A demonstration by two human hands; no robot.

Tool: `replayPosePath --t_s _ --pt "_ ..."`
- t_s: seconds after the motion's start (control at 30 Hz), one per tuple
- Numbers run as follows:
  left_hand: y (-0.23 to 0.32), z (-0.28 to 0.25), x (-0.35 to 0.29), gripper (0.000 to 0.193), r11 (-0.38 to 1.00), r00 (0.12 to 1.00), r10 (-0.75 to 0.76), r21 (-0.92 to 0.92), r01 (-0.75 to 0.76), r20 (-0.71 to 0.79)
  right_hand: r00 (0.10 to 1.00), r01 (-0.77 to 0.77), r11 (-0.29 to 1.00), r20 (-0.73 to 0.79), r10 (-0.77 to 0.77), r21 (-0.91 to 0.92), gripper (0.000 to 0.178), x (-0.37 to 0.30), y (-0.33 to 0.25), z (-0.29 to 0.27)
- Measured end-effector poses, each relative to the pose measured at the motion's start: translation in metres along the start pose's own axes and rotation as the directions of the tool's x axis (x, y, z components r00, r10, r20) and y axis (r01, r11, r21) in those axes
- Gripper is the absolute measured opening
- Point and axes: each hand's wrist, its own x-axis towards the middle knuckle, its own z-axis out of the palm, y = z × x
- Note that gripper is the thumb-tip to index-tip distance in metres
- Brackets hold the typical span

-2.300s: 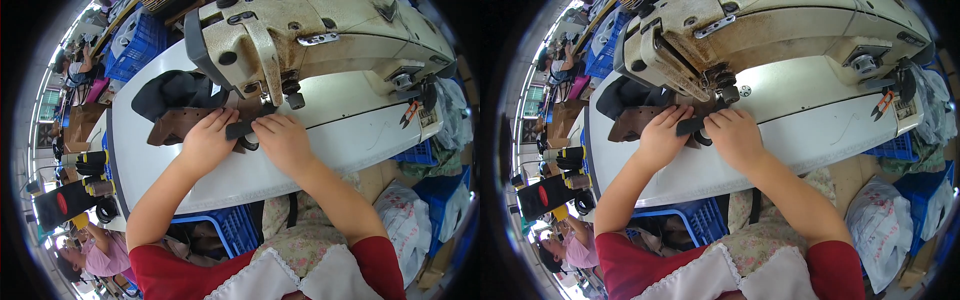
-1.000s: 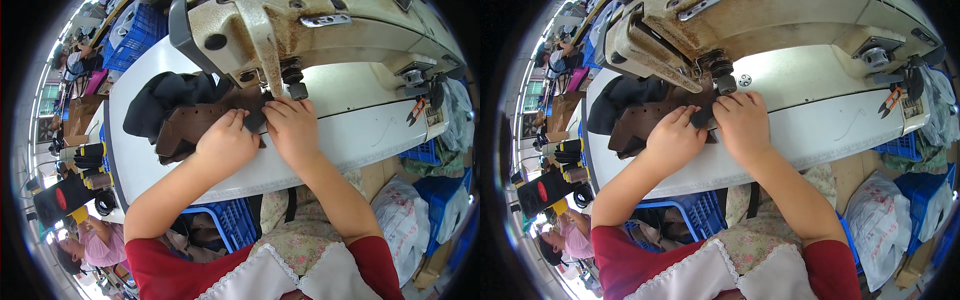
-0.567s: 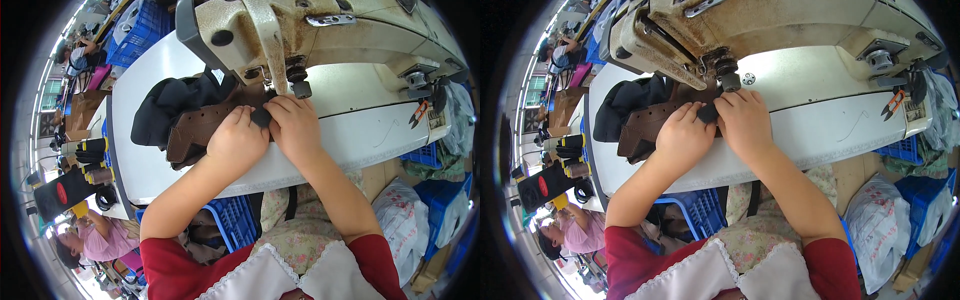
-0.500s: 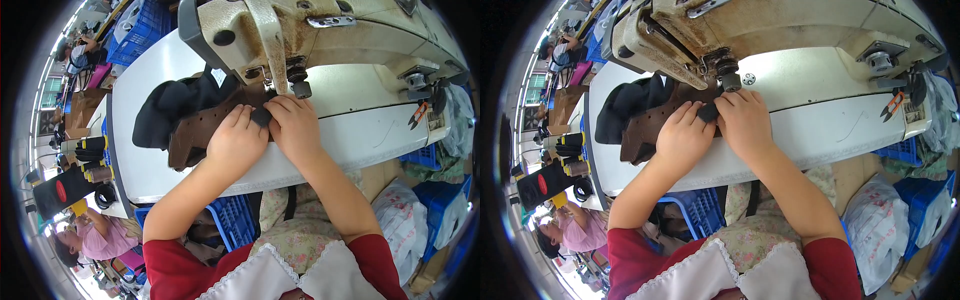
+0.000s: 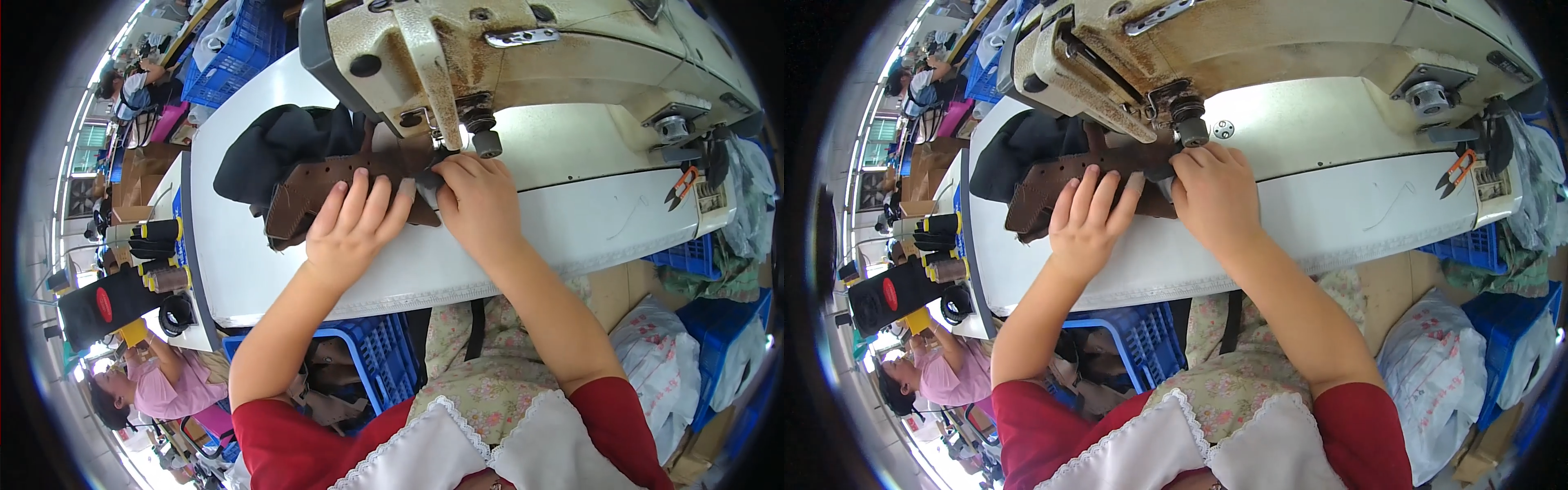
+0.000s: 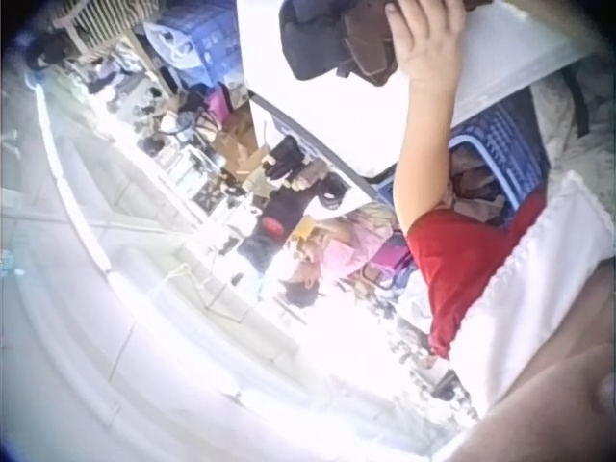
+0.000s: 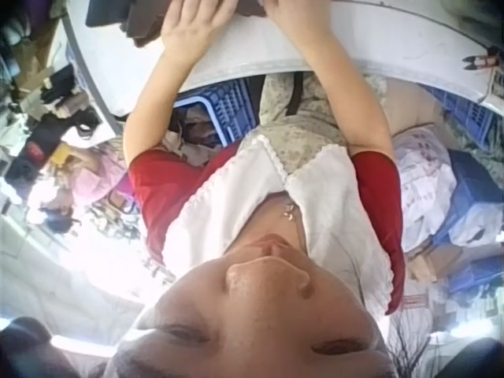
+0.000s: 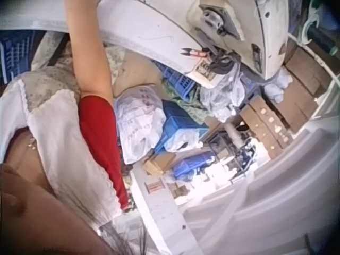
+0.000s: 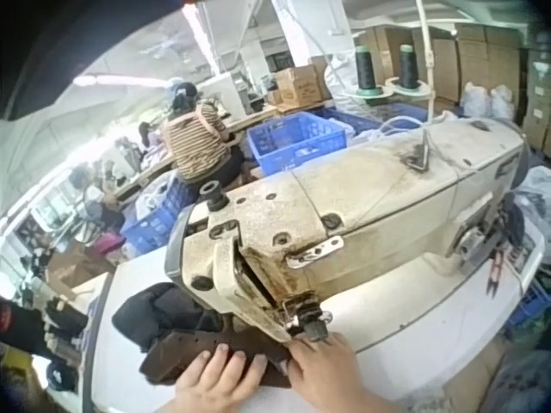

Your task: Sew and trim sections of a leather boot upper using a sewing machine.

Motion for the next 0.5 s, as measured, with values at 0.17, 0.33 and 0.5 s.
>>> replayPosePath --t_s 0.17,0.33,0.5 --pt "-0.019 -0.005 0.012 0.031 0.971 0.994 0.106 -0.217 -0.102 0.007 1.000 -0.010 1.000 -0.028 0.010 0.003 0.017 0.000 0.001 -0.003" --pt "-0.024 -0.014 0.012 0.029 0.938 0.963 0.251 -0.268 -0.218 0.094 0.999 0.019 1.000 -0.042 -0.018 0.017 0.017 0.000 0.002 -0.002" --pt "-0.025 -0.031 0.011 0.034 0.887 0.887 0.413 -0.313 -0.340 0.207 0.998 0.050 0.999 -0.029 -0.050 0.002 0.019 -0.004 0.005 -0.001"
